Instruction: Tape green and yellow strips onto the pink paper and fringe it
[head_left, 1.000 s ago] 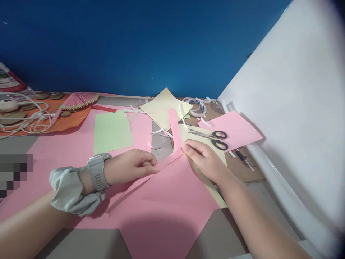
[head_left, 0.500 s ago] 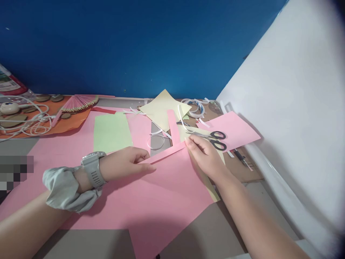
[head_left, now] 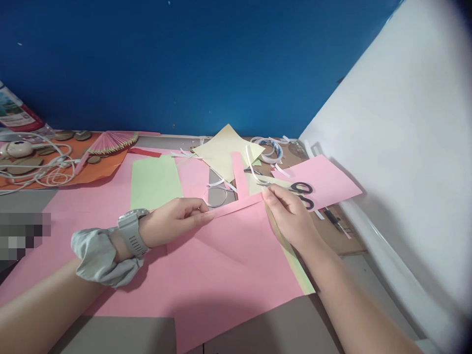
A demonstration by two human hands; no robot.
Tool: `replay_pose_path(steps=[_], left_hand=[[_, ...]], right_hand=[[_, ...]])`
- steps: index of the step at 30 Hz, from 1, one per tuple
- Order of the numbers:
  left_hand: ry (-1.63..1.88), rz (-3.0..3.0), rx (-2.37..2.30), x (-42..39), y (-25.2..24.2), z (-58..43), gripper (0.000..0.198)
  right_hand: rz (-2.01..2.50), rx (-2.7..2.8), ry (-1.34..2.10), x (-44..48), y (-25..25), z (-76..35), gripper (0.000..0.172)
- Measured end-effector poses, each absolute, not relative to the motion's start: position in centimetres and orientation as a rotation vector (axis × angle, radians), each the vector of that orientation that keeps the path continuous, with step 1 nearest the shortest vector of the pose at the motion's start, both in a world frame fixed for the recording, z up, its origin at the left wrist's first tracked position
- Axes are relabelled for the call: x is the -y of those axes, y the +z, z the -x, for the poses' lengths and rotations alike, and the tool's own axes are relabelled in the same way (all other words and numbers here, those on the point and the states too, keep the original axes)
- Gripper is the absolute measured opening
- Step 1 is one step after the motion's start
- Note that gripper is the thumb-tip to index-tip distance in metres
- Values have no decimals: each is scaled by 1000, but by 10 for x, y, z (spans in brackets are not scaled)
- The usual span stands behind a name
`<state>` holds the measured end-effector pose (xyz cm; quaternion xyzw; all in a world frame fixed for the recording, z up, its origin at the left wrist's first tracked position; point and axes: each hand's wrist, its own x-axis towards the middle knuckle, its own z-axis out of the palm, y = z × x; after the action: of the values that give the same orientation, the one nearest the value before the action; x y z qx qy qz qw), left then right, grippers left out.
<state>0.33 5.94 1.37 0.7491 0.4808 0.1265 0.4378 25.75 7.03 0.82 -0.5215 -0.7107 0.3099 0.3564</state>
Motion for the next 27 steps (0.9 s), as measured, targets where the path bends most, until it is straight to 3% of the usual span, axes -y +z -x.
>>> replay_pose_path(steps=[14,27], left_hand=[[235,-1918,-1135,-64,10,2,36],[327,-1827,-1181,-53,9,-14,31]], right_hand=[[1386,1933,700,-70,1,-255,35],[1324,1992,913,-61,7,-244,36]])
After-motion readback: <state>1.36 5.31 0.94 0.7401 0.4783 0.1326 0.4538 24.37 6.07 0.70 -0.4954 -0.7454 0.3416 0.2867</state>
